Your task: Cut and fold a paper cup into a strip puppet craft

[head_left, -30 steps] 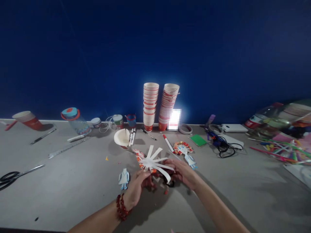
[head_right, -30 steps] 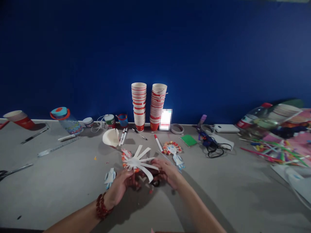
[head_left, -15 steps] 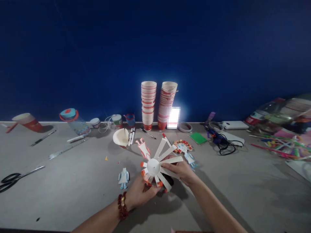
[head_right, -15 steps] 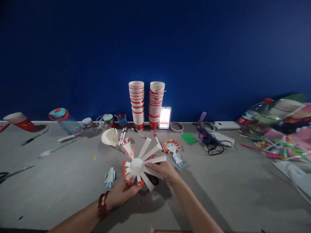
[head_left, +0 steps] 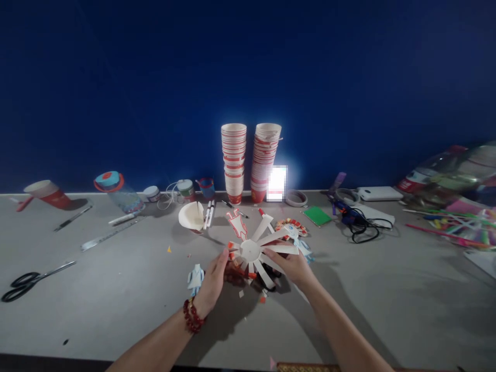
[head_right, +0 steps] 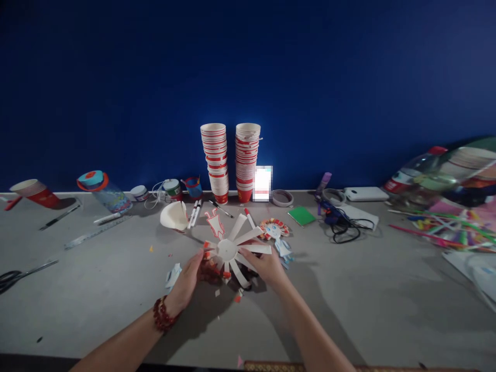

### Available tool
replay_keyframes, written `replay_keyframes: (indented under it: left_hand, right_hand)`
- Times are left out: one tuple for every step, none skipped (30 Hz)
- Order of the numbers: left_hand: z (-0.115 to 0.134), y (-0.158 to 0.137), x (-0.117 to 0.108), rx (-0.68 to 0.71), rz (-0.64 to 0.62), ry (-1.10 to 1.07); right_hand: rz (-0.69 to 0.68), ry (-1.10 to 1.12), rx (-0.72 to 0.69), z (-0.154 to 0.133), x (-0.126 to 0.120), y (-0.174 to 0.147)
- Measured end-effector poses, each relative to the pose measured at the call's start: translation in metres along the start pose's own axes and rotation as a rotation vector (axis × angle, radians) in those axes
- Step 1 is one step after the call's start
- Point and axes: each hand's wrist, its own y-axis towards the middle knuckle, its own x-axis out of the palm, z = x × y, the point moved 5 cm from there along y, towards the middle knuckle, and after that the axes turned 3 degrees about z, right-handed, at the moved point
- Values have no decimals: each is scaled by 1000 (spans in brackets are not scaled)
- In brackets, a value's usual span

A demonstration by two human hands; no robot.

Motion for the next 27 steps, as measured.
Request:
replay_keyframes:
  left_hand:
    - [3, -1, -1, 46, 9, 55]
    - [6, -1, -2, 90, 16, 117]
    - [7, -2, -1, 99, -6, 132]
    - [7, -3, 1, 91, -46, 132]
    - [7, -4, 4, 79, -98, 127]
    - [6, -5, 7, 68, -153, 122]
    - [5, -6, 10, 57, -200, 118]
    - [4, -6, 12, 50, -228, 116]
    - [3, -6, 12, 52, -231, 114]
    - [3, -5, 12, 58, -218, 114]
    - [3, -4, 11, 61, -199, 120]
    - [2, -3, 11, 62, -178, 134]
    - [2, -3, 10, 62, -157, 150]
    - [3, -2, 9, 60, -142, 165]
    - [3, -2, 9, 59, -134, 175]
    - [4, -2, 9, 62, -135, 176]
    - [6, -3, 10, 70, -142, 168]
    - [8, -3, 11, 87, -146, 153]
    - [11, -4, 11, 114, -139, 138]
    - [14, -5, 10, 148, -119, 129]
    - [16, -6, 9, 186, -87, 127]
    - [19, -6, 8, 219, -49, 132]
    - [21, -7, 7, 246, -13, 143]
    - [22, -8, 6, 265, 14, 155]
    - [23, -8, 6, 273, 24, 169]
    - [23, -9, 7, 279, 27, 182]
    - [23, -9, 7, 288, 27, 197]
  right_hand:
    - [7, 4, 3, 2, -1, 0]
    - [10, 9, 8, 3, -1, 1]
    - [6, 19, 17, 3, -1, 1]
    - [1, 33, 28, 3, -1, 1]
    - [-4, 50, 43, 3, -1, 2]
    - [-5, 68, 56, 2, -1, 2]
    - [-4, 83, 63, 1, -1, 2]
    - [-3, 91, 62, -1, -1, 2]
    - [-2, 94, 55, -3, -1, 2]
    - [-2, 93, 44, -5, -1, 2]
    - [-6, 91, 37, -6, 0, 2]
    - [-9, 90, 33, -7, 0, 1]
    - [-11, 91, 35, -6, 1, 1]
    - [-4, 95, 41, -5, 1, 1]
    - [12, 98, 50, -4, 1, 1]
    - [30, 100, 57, -2, 0, 1]
    - [46, 103, 60, -1, 0, 1]
    - [62, 104, 60, 0, -1, 1]
    - [71, 103, 58, 1, -2, 1]
    - [77, 100, 53, 1, -2, 2]
    - [81, 96, 47, 1, -2, 2]
    - [88, 92, 43, 2, -3, 2]
    - [95, 91, 43, 1, -3, 3]
    - [98, 92, 44, 1, -4, 3]
    - [97, 94, 45, 1, -3, 3]
    - [94, 97, 46, 0, -3, 3]
    - [91, 100, 47, 0, -2, 3]
